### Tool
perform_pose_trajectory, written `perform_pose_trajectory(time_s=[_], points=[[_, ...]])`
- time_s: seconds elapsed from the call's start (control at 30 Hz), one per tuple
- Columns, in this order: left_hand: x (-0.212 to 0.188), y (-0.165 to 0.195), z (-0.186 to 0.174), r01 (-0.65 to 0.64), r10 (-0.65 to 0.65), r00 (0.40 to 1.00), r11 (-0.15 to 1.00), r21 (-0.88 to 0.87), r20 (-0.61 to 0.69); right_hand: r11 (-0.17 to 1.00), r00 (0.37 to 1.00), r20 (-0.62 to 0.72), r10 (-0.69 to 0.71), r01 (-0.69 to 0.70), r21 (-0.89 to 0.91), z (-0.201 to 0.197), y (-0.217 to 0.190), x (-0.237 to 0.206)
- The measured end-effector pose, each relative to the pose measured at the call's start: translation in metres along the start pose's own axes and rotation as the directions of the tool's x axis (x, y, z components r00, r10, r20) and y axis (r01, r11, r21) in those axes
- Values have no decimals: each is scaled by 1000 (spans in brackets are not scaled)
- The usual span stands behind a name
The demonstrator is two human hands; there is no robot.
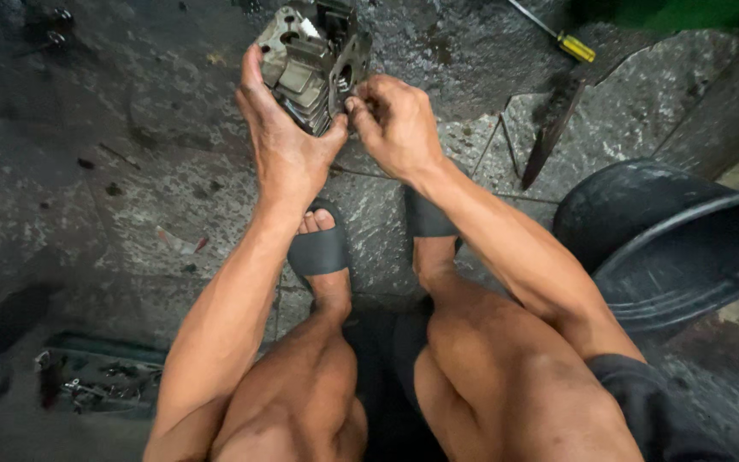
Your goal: The person sits on the workshop floor holding a motorcycle engine cylinder head and scrapes carbon and debris from its surfaces and openings. They rotate the part to reach different sides, use a small metal rod to clean the ports, and use a screwdriver on the part near the end.
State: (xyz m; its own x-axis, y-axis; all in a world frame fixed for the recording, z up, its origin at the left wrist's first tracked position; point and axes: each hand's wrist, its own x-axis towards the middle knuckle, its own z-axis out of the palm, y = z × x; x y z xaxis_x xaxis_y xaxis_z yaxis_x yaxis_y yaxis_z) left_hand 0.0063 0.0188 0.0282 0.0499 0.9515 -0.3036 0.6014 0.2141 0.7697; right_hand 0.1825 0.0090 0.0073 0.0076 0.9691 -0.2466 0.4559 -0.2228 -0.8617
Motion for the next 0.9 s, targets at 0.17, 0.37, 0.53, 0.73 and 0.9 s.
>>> perform_pose_trajectory(time_s=[0.17,0.37,0.53,0.73,0.9], points=[[3,-2,-2,-3,3,1000,1000,22,11,960,968,78,238,-247,135,2,3,0],[3,-2,0,-23,23,1000,999,45,1,955,968,15,250,-249,161,8,6,-1],[4,-1,0,13,-14,1000,999,38,7,998,999,-27,42,-41,53,3,5,0],[6,-2,-1,-22,21,1000,999,48,6,998,999,39,-29,32,-62,-5,3,5],[5,-2,0,-29,29,1000,999,19,-5,998,1000,-2,-30,29,-48,-5,1,7]])
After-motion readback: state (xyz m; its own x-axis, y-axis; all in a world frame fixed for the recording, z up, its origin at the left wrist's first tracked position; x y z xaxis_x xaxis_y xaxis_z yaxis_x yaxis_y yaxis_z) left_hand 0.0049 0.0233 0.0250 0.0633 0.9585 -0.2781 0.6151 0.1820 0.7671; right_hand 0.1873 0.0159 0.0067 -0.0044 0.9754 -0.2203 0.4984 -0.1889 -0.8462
